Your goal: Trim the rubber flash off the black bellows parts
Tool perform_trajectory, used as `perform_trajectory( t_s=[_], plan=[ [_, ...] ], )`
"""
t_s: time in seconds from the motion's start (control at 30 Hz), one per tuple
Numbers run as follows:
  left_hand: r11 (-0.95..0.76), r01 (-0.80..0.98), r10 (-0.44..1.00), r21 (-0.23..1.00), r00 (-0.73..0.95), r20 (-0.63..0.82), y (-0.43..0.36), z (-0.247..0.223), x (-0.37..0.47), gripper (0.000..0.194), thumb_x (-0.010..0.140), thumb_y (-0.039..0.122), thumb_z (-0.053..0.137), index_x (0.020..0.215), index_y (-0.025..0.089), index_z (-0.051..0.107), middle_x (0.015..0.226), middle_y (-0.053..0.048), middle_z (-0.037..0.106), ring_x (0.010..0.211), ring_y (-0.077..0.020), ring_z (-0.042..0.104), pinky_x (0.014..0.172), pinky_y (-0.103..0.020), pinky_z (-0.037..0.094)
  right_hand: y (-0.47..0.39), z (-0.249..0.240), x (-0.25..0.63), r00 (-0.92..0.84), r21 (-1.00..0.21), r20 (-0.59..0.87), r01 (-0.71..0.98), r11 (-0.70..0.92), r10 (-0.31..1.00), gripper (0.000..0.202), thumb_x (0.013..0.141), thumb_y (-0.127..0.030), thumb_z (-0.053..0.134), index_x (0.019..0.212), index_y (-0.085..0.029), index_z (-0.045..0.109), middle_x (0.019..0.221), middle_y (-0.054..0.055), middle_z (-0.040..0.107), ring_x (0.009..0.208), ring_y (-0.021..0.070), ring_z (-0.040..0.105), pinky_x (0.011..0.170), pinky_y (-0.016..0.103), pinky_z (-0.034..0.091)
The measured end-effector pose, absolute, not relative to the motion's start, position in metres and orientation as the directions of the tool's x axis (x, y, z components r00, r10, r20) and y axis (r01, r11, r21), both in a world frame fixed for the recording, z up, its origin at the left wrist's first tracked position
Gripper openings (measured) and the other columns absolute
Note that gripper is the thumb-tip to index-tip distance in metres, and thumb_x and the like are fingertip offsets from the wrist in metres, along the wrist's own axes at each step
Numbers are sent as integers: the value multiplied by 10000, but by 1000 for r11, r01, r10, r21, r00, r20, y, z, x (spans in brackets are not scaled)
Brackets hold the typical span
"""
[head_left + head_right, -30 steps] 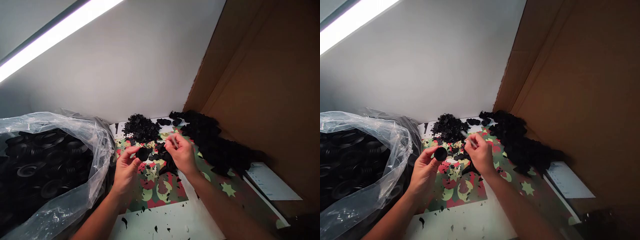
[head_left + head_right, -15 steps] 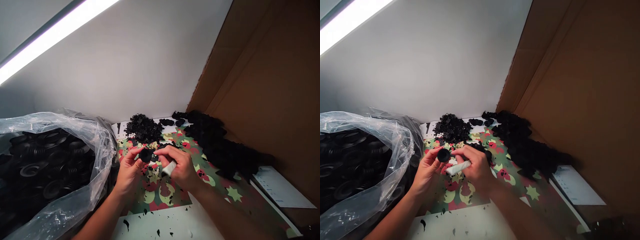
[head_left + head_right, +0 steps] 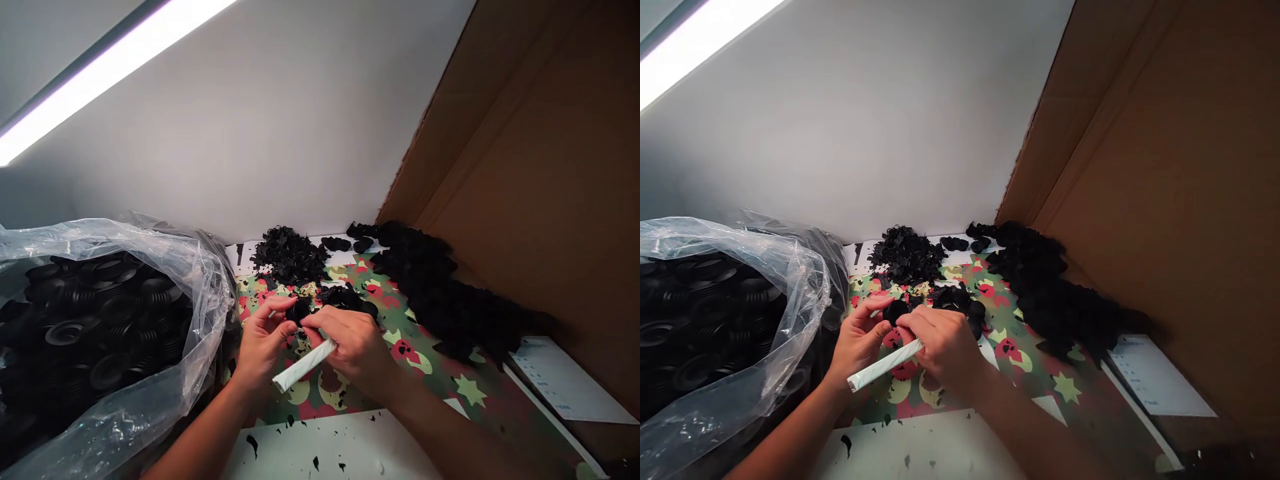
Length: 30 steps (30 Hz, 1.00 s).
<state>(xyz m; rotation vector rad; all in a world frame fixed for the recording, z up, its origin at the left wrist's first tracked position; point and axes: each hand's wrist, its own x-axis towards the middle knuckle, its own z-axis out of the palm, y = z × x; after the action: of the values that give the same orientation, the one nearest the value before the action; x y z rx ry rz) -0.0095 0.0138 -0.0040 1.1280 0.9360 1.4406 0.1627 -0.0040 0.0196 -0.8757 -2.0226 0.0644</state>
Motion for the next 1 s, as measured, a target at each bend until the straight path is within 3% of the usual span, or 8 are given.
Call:
perform_trajectory(
  t_s=[0.13, 0.27, 0.33, 0.43, 0.5, 0.7, 1.0],
  plan=[
    [-217, -213, 976, 953, -17, 218, 14, -3, -8, 307, 616, 374, 933, 861, 224, 823, 902, -59, 735, 847, -204, 658, 739, -274, 503, -4, 19, 159, -306, -349, 712, 627, 697, 632, 225, 926, -115, 498, 769, -196, 638, 636, 2, 629, 522, 126, 541, 534, 263, 393],
    [-200, -261, 978, 944, 7, 209, 9, -2, -8, 252, 685, 368, 899, 885, 242, 812, 966, -38, 714, 782, -155, 635, 660, -234, 494, 5, 17, 166, -60, -567, 662, 611, 552, 747, 155, 808, -101, 531, 721, -213, 595, 664, -12, 628, 563, 130, 571, 542, 243, 421],
    [-163, -313, 984, 936, 17, 177, 7, 0, -7, 268, 683, 371, 902, 895, 237, 806, 983, -37, 715, 793, -153, 638, 670, -231, 506, 11, 17, 173, 58, -687, 598, 551, 474, 799, 120, 808, -137, 552, 738, -217, 607, 660, -21, 636, 566, 130, 578, 537, 232, 440],
    [-77, -395, 995, 915, 25, 95, 5, 2, -5, 301, 668, 352, 915, 920, 230, 802, 995, -38, 723, 862, -170, 663, 740, -247, 538, 14, 20, 180, 47, -777, 523, 436, 454, 851, 110, 857, -195, 575, 779, -214, 650, 674, -14, 670, 566, 133, 601, 518, 228, 466],
    [-27, -446, 999, 895, 31, 45, 5, 3, -4, 317, 655, 332, 925, 927, 229, 800, 992, -33, 730, 866, -168, 673, 763, -254, 548, 12, 21, 180, -44, -752, 556, 399, 525, 830, 117, 871, -188, 599, 788, -216, 677, 692, -4, 693, 588, 140, 630, 541, 238, 495],
    [-6, -493, 999, 870, 30, 23, 9, 1, -3, 350, 583, 319, 960, 887, 233, 808, 966, -29, 735, 818, -158, 677, 743, -254, 559, 8, 19, 174, -264, -505, 761, 334, 796, 593, 130, 938, -142, 610, 943, -211, 720, 790, 35, 758, 655, 145, 695, 598, 247, 548],
    [-75, -353, 996, 932, 18, 87, 11, -5, -7, 370, 594, 393, 947, 892, 220, 812, 965, -57, 744, 876, -197, 672, 772, -272, 531, 5, 18, 172, -410, -312, 735, 504, 805, 541, 199, 983, -151, 526, 882, -196, 692, 715, 23, 712, 601, 137, 639, 579, 256, 464]
  ],
)
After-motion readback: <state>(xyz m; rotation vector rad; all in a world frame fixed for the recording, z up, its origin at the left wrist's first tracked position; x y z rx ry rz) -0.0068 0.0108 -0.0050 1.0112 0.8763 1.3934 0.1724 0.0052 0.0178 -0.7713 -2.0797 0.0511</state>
